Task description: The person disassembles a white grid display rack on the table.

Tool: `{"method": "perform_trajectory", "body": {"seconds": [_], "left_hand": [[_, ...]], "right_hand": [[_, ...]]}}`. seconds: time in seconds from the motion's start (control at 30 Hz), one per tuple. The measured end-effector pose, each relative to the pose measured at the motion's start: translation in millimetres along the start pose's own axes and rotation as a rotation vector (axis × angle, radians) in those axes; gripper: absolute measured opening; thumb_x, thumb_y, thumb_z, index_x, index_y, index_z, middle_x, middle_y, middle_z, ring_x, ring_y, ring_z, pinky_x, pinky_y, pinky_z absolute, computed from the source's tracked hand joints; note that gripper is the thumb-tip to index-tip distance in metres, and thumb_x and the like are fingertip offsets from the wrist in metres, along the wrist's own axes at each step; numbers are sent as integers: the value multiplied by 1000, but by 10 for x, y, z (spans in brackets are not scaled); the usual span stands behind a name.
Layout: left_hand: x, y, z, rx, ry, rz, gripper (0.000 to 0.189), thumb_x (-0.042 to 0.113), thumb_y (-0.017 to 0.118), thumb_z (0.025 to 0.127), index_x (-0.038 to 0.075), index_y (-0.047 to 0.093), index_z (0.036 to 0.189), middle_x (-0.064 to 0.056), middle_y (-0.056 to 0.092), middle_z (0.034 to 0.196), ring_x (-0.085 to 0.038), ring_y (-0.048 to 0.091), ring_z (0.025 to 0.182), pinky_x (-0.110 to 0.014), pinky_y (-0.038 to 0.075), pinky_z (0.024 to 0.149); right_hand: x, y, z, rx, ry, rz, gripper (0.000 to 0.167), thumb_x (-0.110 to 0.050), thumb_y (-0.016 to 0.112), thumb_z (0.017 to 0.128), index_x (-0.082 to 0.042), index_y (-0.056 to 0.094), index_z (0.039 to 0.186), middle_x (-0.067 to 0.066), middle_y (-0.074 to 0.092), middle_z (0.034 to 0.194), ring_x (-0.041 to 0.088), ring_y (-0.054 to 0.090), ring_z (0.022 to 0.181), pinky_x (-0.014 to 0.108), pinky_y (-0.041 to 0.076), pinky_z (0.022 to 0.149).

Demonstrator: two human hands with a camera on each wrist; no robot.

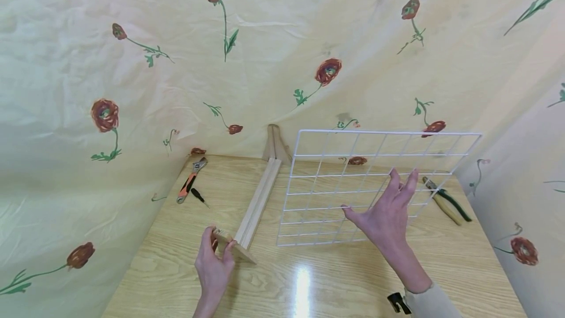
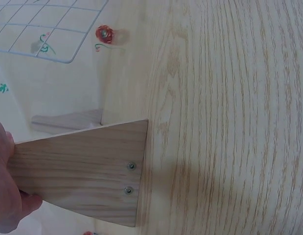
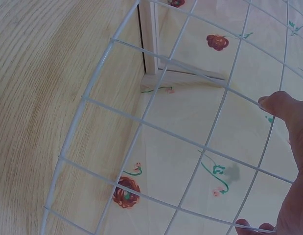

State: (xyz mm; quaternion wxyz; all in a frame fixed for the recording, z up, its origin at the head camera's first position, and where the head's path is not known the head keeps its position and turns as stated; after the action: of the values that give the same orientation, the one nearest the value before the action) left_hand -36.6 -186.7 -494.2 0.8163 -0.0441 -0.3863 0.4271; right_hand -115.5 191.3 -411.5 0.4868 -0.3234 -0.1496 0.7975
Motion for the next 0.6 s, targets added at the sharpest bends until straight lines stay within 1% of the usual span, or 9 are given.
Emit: {"method": "perform_trajectory", "body": {"seconds": [0.2, 0.37, 0.43, 0.5, 0.6], "left_hand": [[3, 5, -16, 7, -12, 0, 57, 6, 86, 74, -10, 53, 117, -24, 66, 91, -43, 69, 81, -49, 62, 66], [6, 15, -29, 13, -24, 8, 54, 24, 81, 85, -11, 54, 117, -26, 66, 93, -45, 69, 81, -49, 61, 66], [10, 19, -31, 17, -26, 17, 54, 24, 81, 86, -11, 54, 117, -26, 66, 92, -44, 69, 81, -49, 61, 65], [17, 25, -31, 24, -23, 25, 54, 14, 85, 80, -11, 54, 117, -25, 66, 91, -44, 69, 80, -50, 61, 63], [33, 33, -25, 29, -32, 35, 60, -2, 88, 68, -10, 53, 116, -25, 65, 90, -43, 69, 79, -49, 62, 63]], "right_hand": [[22, 6, -12, -16, 2, -1, 141, -28, 101, 41, 10, 18, 148, 38, -1, 154, 57, 48, 103, 58, 55, 46], [38, 5, -21, -52, 18, 0, 140, -34, 99, 45, 9, 16, 149, 38, -4, 154, 57, 47, 105, 57, 56, 49], [39, 3, -23, -63, 22, 1, 140, -35, 99, 46, 9, 15, 149, 38, -5, 154, 57, 47, 105, 57, 56, 49], [40, 2, -24, -64, 26, 4, 140, -36, 99, 46, 9, 15, 149, 38, -4, 154, 57, 47, 105, 57, 56, 49], [40, 3, -24, -62, 27, 4, 140, -36, 99, 45, 9, 16, 148, 38, -4, 153, 57, 47, 103, 56, 56, 47]]}}
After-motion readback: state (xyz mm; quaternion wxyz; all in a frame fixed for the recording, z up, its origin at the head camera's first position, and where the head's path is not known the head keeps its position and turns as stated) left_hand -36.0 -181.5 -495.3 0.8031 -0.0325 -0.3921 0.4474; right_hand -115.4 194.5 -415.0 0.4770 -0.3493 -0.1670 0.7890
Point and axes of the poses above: each hand's wrist, its own z-axis towards the middle knuckle, its own y-axis out of the palm, x = y × z, the point moved 3 cm from there along z, towards the middle knuckle
